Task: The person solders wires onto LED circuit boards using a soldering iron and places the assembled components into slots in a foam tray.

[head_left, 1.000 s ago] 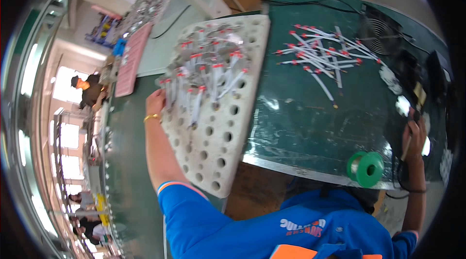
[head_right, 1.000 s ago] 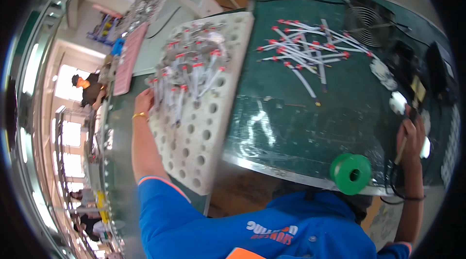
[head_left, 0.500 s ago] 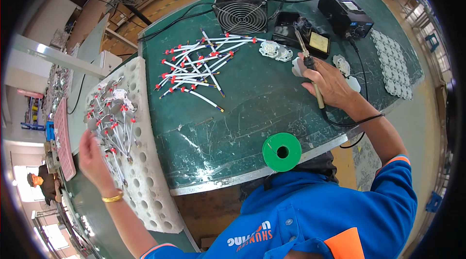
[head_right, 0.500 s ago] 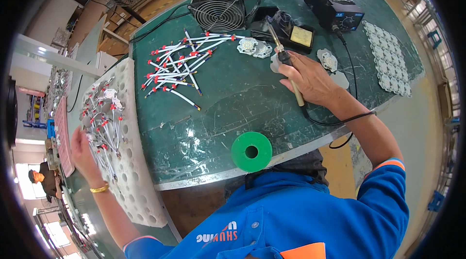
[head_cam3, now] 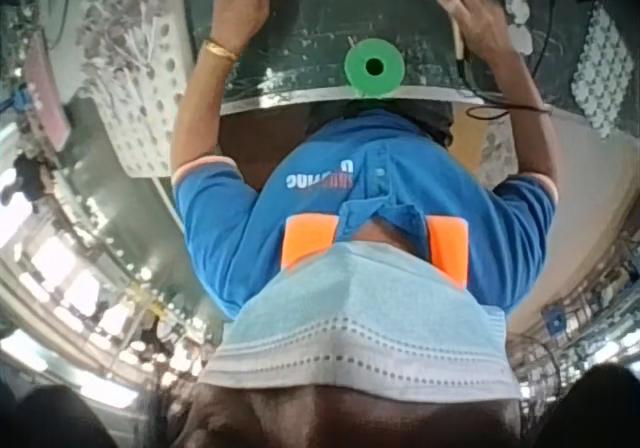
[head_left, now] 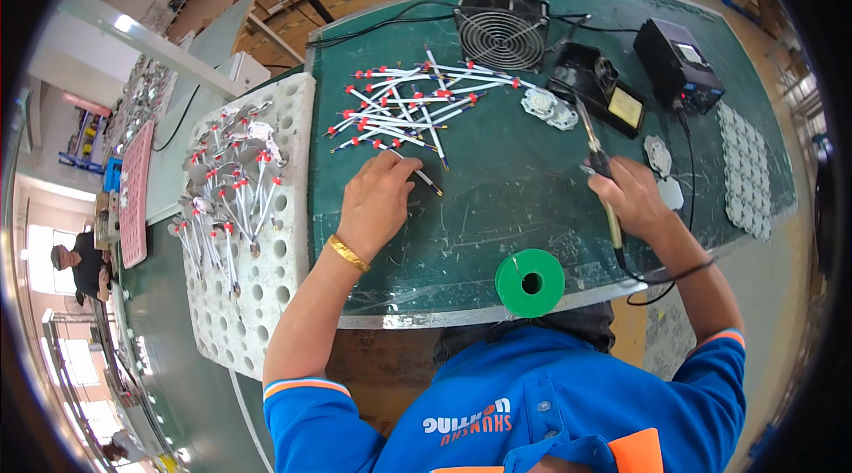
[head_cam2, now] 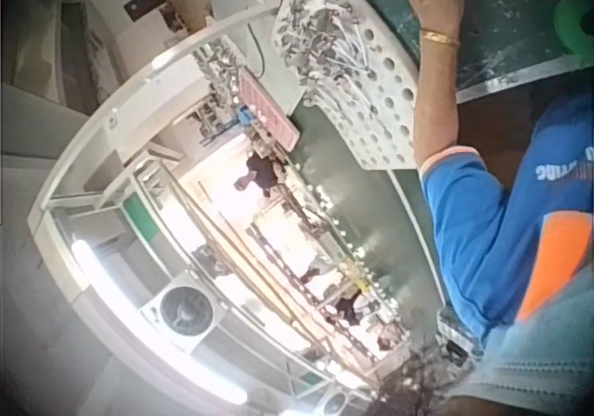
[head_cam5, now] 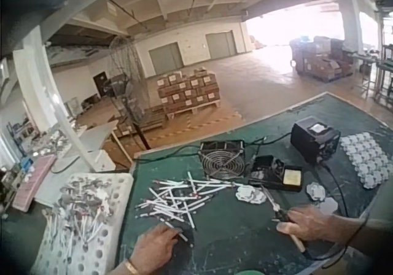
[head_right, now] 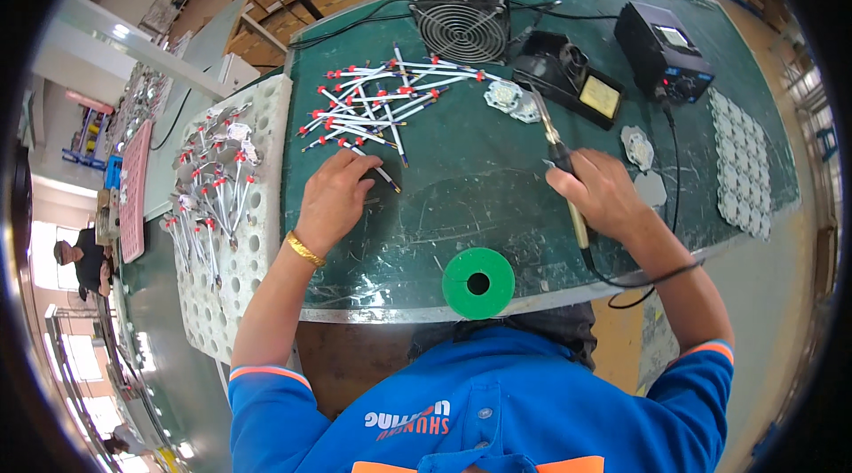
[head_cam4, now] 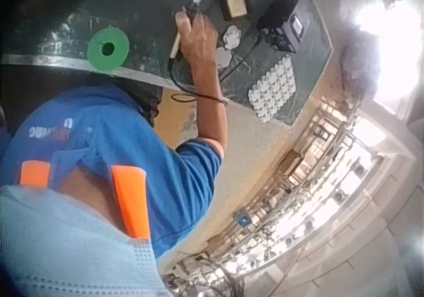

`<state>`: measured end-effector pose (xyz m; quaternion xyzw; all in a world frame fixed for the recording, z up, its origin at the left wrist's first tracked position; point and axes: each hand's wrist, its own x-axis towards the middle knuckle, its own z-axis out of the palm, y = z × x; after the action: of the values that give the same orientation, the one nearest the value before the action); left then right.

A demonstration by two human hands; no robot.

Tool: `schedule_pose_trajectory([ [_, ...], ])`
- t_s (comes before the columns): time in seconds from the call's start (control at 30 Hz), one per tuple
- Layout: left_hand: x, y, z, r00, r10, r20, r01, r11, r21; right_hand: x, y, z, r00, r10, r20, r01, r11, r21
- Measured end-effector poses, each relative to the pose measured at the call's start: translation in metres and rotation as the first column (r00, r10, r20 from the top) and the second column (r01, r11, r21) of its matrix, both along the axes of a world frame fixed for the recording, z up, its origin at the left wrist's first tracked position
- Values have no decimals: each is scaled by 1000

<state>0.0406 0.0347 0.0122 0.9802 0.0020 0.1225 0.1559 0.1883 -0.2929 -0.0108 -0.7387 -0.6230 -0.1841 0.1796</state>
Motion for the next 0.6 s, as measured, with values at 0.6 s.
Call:
schedule_pose_trajectory([
  [0.6,23,0,-18,870,486,-89,-493,863,-108,-34,68,17,907,123,-402,121,838,532],
])
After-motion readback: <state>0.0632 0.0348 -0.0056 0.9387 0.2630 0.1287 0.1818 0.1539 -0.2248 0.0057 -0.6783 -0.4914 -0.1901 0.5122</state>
